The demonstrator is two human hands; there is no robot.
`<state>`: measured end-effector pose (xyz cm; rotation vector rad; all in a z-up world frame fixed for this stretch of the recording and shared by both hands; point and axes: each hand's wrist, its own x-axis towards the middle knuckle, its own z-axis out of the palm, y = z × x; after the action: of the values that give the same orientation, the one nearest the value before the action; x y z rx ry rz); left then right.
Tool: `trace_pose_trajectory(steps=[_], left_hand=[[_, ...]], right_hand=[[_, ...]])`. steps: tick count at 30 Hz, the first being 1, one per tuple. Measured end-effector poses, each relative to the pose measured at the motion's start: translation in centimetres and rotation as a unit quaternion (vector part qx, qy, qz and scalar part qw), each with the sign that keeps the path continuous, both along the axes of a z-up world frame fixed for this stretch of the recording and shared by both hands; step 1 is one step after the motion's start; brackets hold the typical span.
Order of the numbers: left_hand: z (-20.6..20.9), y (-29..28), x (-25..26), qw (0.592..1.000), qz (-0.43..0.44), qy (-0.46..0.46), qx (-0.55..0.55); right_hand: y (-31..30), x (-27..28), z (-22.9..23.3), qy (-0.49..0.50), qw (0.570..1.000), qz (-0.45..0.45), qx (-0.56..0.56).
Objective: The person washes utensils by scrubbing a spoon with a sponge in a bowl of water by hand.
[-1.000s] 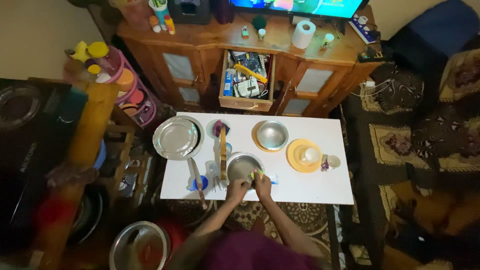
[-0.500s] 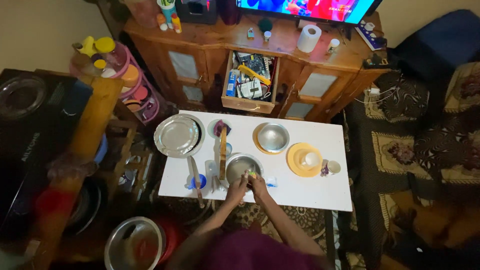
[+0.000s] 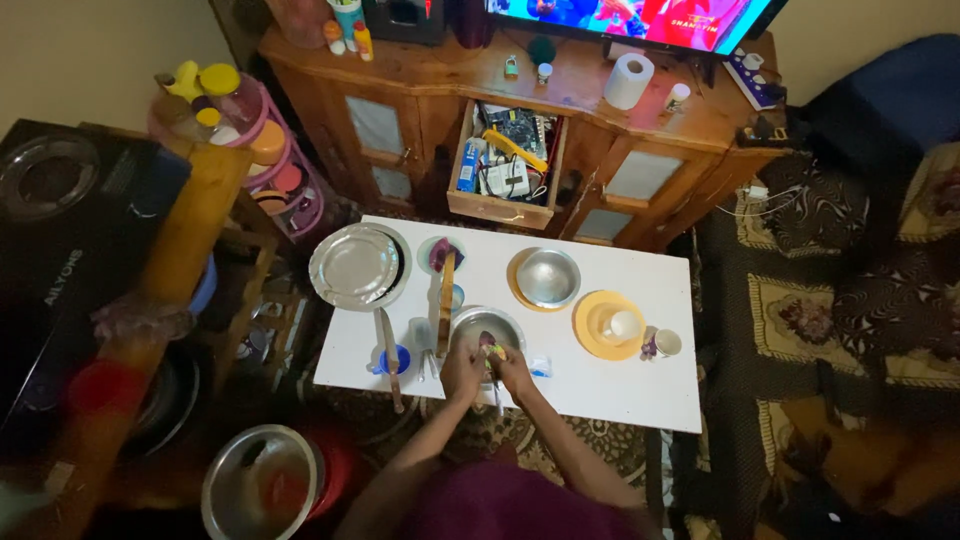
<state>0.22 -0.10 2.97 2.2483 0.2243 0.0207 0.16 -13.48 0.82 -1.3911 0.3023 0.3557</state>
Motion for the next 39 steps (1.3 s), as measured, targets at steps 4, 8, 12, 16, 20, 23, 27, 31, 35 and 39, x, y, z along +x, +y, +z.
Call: trace_pose_trajectory(steps=[4,8,12,16,20,23,27,31,35,39], left_hand=[[-0.1,0.9,0.8,0.993,-0.050,-0.018,-0.104],[-1.8,1.6,1.7,0.982,-0.046,0.023,-0.181],[-2.3,2.0,1.6,0.972,-0.044,-0.009,-0.229],[-1.9,2.0,2.0,0.961,0.002,0.020,-0.274],[-1.6,2.9,2.5,0.950,0.021,-0.010,-0.311],[-1.0,3.9,3.0,0.962,0.025,-0.027,-0.269],[-0.6,4.7,3.5,0.954,0.051,0.029,-0.293],[-1.9,5.2,4.3,0.895,0.064,0.025,-0.440],[-2.3,5.5,5.2,0.854,0.035,0.051,-0.516],[-1.2,5.4,5.6,0.828,0.006,0.102,-0.551]], right_hand=[[0.3,-0.4,-0.2,-0.038,0.998,0.038,-0.020],[-0.1,-0.9,-0.3,-0.049,0.998,0.037,0.004],[-1.3,-0.3,-0.1,-0.033,0.997,0.061,-0.019],[-2.1,0.0,0.2,-0.054,0.996,0.071,-0.028],[-2.7,0.0,0.4,-0.050,0.995,0.078,-0.033],[-3.1,-0.2,0.6,-0.061,0.994,0.076,-0.049],[-3.3,-0.3,0.7,-0.024,0.996,0.054,-0.063],[-3.2,-0.7,0.8,0.007,0.999,-0.021,0.044],[-2.9,-0.6,0.8,0.056,0.977,-0.113,0.169],[-2.4,-0.3,0.7,0.082,0.944,-0.194,0.253]])
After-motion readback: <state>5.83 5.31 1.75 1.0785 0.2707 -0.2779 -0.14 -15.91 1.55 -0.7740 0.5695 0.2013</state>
